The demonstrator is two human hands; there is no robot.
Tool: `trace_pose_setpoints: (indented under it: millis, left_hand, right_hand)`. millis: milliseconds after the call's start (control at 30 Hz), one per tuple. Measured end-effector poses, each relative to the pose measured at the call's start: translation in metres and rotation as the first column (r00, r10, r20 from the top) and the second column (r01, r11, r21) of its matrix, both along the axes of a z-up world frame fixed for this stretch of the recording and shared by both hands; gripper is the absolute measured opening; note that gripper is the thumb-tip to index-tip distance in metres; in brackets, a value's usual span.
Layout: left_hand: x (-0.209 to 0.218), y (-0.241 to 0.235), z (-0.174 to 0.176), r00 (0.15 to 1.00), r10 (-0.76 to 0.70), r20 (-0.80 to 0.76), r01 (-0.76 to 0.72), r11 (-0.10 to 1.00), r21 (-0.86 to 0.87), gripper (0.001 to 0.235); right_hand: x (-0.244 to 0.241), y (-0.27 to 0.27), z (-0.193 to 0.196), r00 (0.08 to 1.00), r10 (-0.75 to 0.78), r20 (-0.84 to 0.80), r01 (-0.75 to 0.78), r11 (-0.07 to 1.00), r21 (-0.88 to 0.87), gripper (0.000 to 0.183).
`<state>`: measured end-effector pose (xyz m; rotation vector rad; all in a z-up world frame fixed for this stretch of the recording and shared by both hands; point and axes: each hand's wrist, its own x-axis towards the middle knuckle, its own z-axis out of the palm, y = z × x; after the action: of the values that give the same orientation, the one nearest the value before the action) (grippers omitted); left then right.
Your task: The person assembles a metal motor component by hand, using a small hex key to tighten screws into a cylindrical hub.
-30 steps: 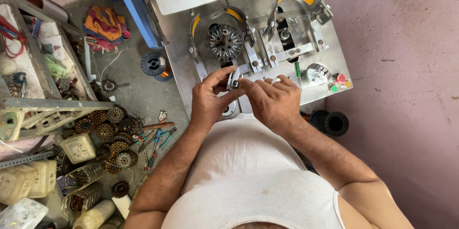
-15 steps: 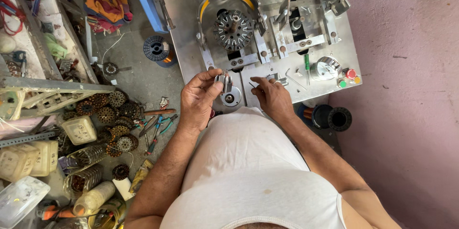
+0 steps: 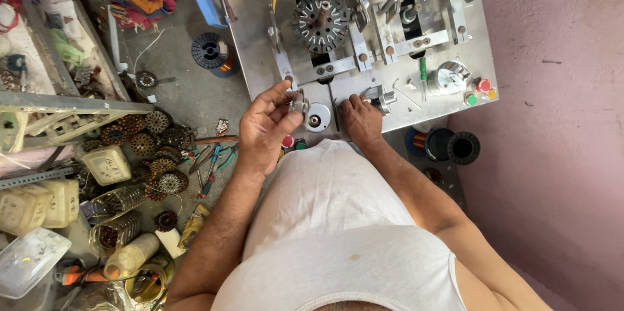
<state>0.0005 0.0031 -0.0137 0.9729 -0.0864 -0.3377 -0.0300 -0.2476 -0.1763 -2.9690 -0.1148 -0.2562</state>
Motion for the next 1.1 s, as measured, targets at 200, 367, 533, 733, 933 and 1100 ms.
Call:
trace_pose_setpoints:
  millis: [200, 367, 533, 733, 933, 1100]
  left_hand:
    - [-0.005, 0.008, -0.014, 0.963, -0.082, -0.256, 0.035, 0.983, -0.181, 0.043]
    - [-0.01, 0.018, -0.027, 0.927, -0.115, -0.358, 0.051, 0.982, -0.183, 0.042]
    - [-0.012, 0.018, -0.029, 0.941, -0.151, -0.302, 0.111, 0.983, -0.146, 0.043]
    - [-0.014, -0.003, -0.018, 0.978, -0.116, -0.175, 0.108, 0.993, -0.052, 0.041]
    - [-0.016, -0.042, -0.021, 0.967, -0.016, -0.255, 0.006, 0.999, -0.042, 0.04]
    - [-0.02, -0.082, -0.035, 0.911, 0.033, -0.411, -0.078, 0.993, -0.093, 0.038]
  right_hand:
    - [0.002, 0.003, 0.013, 0.999, 0.024, 0.036, -0.028, 0.995, 0.1, 0.011]
    - [-0.017, -0.014, 0.05, 0.986, -0.127, 0.108, 0.085, 0.938, 0.335, 0.015]
    - [-0.032, -0.068, 0.046, 0.915, -0.391, 0.097, 0.304, 0.829, 0.469, 0.044]
    - [-0.02, -0.102, 0.009, 0.908, -0.31, -0.281, 0.416, 0.74, 0.528, 0.084]
    - [-0.009, -0.115, 0.008, 0.861, -0.309, -0.405, 0.503, 0.645, 0.575, 0.082]
    - [0.001, -0.12, 0.021, 0.847, -0.304, -0.436, 0.525, 0.599, 0.604, 0.062]
